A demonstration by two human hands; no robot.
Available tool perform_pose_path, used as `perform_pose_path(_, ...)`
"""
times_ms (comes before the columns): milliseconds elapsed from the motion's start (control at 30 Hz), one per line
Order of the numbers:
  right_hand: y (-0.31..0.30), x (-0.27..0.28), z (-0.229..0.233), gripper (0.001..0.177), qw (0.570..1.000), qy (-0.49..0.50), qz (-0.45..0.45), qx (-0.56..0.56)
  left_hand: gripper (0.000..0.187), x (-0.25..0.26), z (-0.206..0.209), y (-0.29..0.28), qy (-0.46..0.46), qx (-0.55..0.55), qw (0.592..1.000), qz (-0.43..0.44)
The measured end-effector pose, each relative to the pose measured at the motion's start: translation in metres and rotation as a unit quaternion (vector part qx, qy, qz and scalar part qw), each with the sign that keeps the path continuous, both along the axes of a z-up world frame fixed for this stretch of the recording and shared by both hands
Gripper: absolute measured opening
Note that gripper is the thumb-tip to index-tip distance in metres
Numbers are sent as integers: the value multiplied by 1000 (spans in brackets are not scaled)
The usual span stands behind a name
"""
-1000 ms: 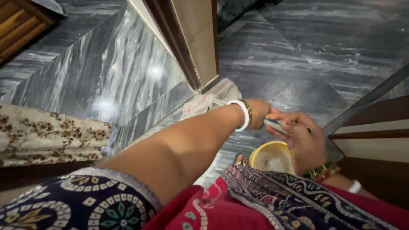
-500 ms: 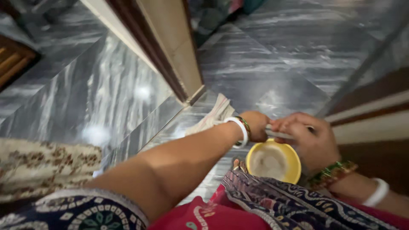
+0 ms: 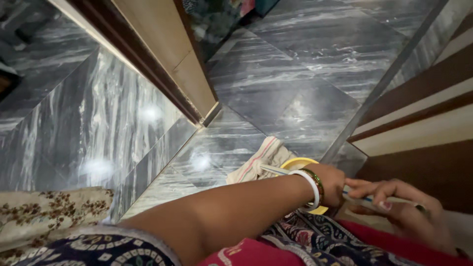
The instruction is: The person mops the floor using a pole with a cloth attached, dipping the cloth into a bucket of water and wiping the marble surface in a hallway. The person also presses a light switch on the wall.
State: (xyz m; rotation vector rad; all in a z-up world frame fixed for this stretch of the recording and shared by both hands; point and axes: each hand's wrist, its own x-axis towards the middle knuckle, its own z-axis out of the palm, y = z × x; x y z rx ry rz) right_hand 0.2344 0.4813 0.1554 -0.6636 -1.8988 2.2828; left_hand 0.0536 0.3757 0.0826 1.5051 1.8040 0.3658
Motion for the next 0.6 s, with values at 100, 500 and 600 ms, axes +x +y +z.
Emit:
perform_pose_path(100,8,-11,-6,11,999,22,6,-49,30,-10,-4,6,22,-10,1000,-10)
perform_pose_path(500,-66,-145,-72,16,999,26,31,32,33,-135,-87,-59,128,-89,986,57)
perform_pose_path(600,-73,-160,-60,16,998,36,37,29,40,-147,-82,-71,97,-46,986,125)
